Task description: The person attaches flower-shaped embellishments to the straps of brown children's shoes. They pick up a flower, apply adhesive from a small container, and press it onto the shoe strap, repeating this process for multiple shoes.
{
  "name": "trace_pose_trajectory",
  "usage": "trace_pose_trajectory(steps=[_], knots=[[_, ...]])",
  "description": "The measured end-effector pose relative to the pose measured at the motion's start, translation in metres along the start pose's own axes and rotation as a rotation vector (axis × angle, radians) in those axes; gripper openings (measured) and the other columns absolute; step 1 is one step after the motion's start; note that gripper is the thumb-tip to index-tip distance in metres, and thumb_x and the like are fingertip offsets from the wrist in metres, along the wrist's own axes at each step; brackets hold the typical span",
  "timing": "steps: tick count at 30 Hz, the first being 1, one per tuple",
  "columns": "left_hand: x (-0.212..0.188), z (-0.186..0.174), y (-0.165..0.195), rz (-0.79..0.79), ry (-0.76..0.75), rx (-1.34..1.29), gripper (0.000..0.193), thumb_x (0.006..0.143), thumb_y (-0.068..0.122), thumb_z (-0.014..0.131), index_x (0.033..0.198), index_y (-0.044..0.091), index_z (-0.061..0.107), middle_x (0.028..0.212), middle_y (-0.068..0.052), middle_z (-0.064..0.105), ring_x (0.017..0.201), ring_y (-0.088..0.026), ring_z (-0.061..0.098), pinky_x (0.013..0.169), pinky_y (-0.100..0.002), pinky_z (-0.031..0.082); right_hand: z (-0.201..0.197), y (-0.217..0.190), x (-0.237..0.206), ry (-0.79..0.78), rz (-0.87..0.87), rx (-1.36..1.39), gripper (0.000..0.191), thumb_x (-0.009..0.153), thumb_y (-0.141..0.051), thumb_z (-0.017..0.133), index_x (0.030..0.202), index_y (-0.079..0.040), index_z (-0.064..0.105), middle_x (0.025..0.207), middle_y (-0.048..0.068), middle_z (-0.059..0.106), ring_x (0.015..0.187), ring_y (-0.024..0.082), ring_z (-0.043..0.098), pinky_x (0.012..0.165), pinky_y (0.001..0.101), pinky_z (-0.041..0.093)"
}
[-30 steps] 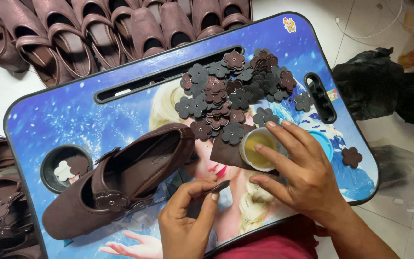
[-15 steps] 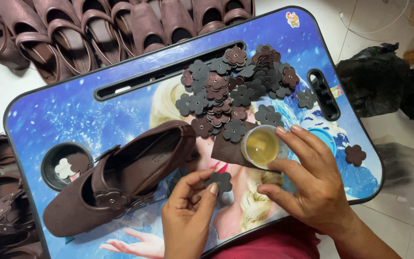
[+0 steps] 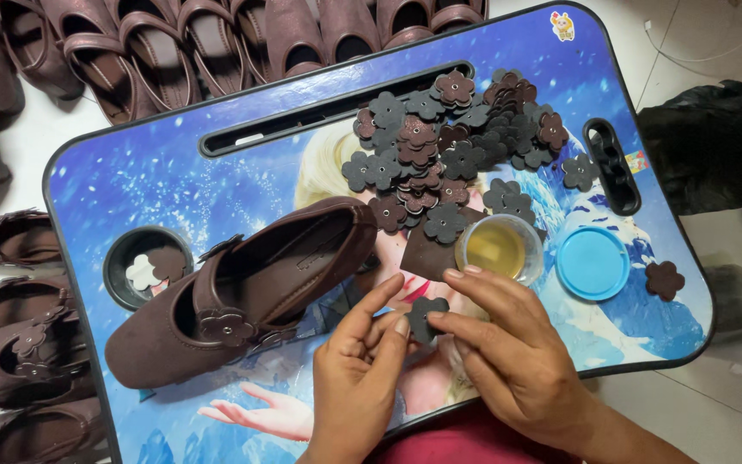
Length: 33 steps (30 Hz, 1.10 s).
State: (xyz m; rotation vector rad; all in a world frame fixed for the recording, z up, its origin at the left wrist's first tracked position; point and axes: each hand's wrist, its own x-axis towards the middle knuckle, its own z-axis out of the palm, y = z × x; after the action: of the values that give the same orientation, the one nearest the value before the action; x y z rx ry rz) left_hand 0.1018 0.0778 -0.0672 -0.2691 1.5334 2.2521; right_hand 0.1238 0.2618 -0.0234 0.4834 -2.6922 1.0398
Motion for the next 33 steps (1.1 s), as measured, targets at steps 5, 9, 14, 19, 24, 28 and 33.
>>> trace_pose_trajectory(steps=[5,9,14,19,24,28,33], knots=[[-0.0018,0.0004,0.0022,0.015,-0.026,0.011,0.047,0.097,0.001,0.061,0.144,0.001,0.059,0.102,-0.005,0.074,0.086,-0.006,0.068,0.079,-0.024,0.06,0.0085,-0.0014,0.0035,0.014,-0.059,-0.069,0.048,0.078,-0.001,0.071,0.125,-0.006,0.069,0.144,0.017,0.057,0.137,0.038,0.052,0.115,0.0476,0.042],[-0.0012,-0.0014,0.0041,-0.004,-0.017,-0.087,0.052,0.098,0.0,0.06,0.15,0.002,0.052,0.099,-0.007,0.075,0.086,-0.007,0.068,0.078,-0.023,0.059,0.005,-0.0019,0.0029,-0.01,-0.161,-0.122,0.048,0.075,-0.005,0.074,0.123,-0.009,0.071,0.143,0.016,0.057,0.136,0.037,0.051,0.115,0.0504,0.041],[-0.0003,-0.0026,0.0054,-0.044,-0.006,-0.111,0.055,0.097,0.0,0.058,0.15,0.002,0.048,0.099,-0.009,0.077,0.086,-0.008,0.07,0.078,-0.024,0.06,-0.0013,0.0011,0.004,0.034,-0.167,-0.212,0.042,0.078,-0.006,0.075,0.12,-0.012,0.073,0.142,0.013,0.057,0.135,0.036,0.05,0.115,0.0497,0.04],[-0.0016,-0.0028,0.0049,0.012,-0.058,-0.047,0.057,0.098,-0.001,0.059,0.153,0.002,0.047,0.099,-0.009,0.076,0.087,-0.007,0.068,0.08,-0.024,0.058,0.002,-0.0013,0.0043,0.027,-0.153,-0.187,0.046,0.077,-0.006,0.075,0.123,-0.01,0.072,0.144,0.015,0.057,0.136,0.036,0.05,0.115,0.0507,0.04],[-0.0015,-0.0052,0.0039,-0.015,-0.041,-0.112,0.056,0.098,0.001,0.057,0.153,0.002,0.045,0.098,-0.008,0.075,0.086,-0.007,0.069,0.079,-0.025,0.059,0.002,-0.0027,0.0014,0.002,-0.215,-0.156,0.047,0.077,-0.01,0.076,0.123,-0.014,0.072,0.143,0.013,0.057,0.136,0.035,0.05,0.116,0.0513,0.04],[-0.0007,-0.0065,0.0033,0.005,-0.038,-0.107,0.056,0.1,0.001,0.057,0.155,0.001,0.044,0.098,-0.007,0.074,0.085,-0.008,0.068,0.076,-0.024,0.057,-0.001,0.003,0.0017,0.035,-0.197,-0.211,0.045,0.077,-0.008,0.075,0.121,-0.014,0.073,0.142,0.013,0.058,0.135,0.036,0.05,0.114,0.0514,0.041],[0.0,-0.0071,0.0027,0.009,-0.049,-0.161,0.055,0.099,0.001,0.056,0.153,0.002,0.043,0.098,-0.008,0.075,0.087,-0.009,0.07,0.079,-0.025,0.059,0.002,-0.0002,-0.0016,0.047,-0.168,-0.182,0.044,0.079,-0.009,0.075,0.123,-0.012,0.072,0.141,0.013,0.059,0.135,0.034,0.052,0.115,0.0508,0.042]])
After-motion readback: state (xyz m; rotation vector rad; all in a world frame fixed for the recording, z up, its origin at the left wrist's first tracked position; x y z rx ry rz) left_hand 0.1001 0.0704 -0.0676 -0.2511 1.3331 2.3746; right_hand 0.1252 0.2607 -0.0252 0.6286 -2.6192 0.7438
